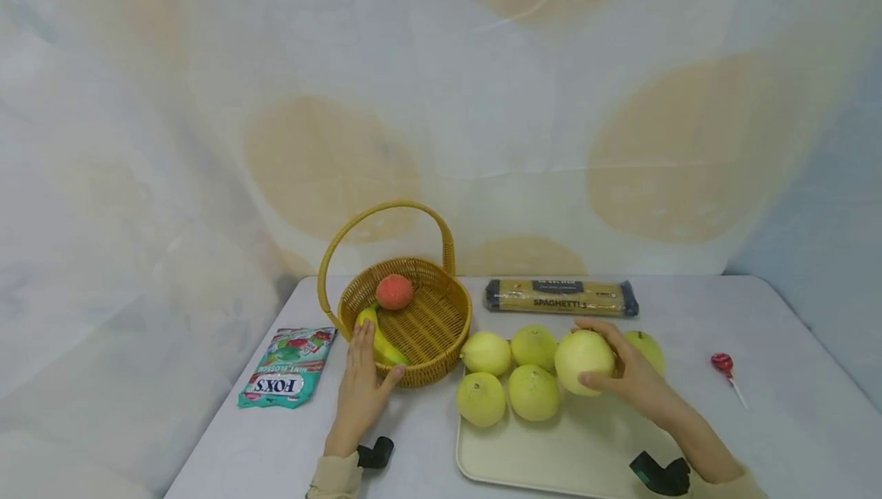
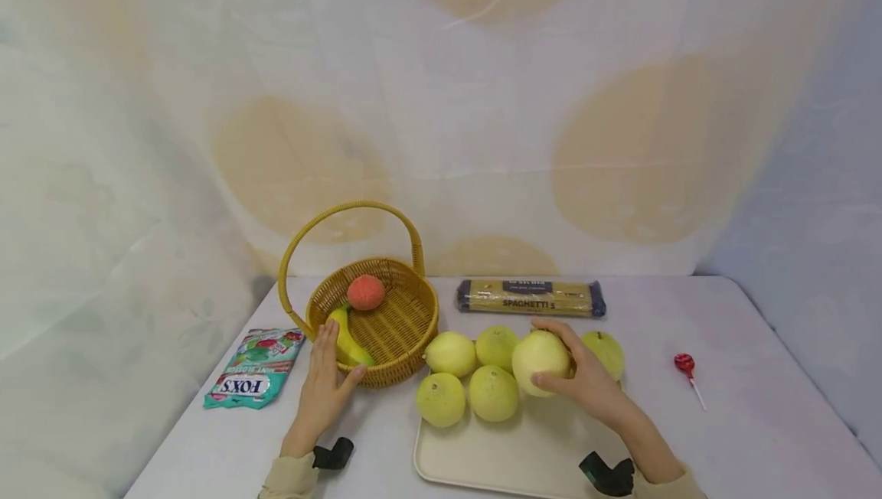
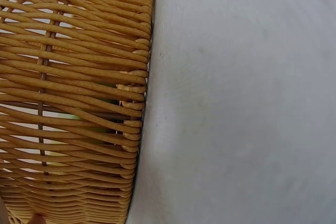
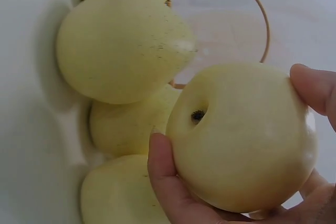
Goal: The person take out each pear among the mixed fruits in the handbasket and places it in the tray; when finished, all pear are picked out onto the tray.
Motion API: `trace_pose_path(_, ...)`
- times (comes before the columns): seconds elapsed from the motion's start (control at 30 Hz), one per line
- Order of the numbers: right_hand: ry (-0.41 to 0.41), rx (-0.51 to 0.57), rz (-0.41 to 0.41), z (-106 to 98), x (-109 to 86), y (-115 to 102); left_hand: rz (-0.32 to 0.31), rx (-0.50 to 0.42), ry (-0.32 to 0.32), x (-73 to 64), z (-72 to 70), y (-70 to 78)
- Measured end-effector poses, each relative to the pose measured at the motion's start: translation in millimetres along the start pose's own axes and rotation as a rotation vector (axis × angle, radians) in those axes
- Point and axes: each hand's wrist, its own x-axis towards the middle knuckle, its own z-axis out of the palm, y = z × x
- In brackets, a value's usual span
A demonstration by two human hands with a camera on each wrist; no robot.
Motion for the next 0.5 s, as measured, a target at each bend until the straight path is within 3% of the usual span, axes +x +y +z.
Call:
trace_pose_path(0.27,0.044,-0.117,0.034,7.1,-17.1,11.6,0.015,-0.014,0.002,0.7,3.2,1.1)
trace_pose_path(0.5,0.074,-0.157,-0.044,15.2,-24.9,23.2,0.003,-0.008,0.005,-0.9,0.6,0.5)
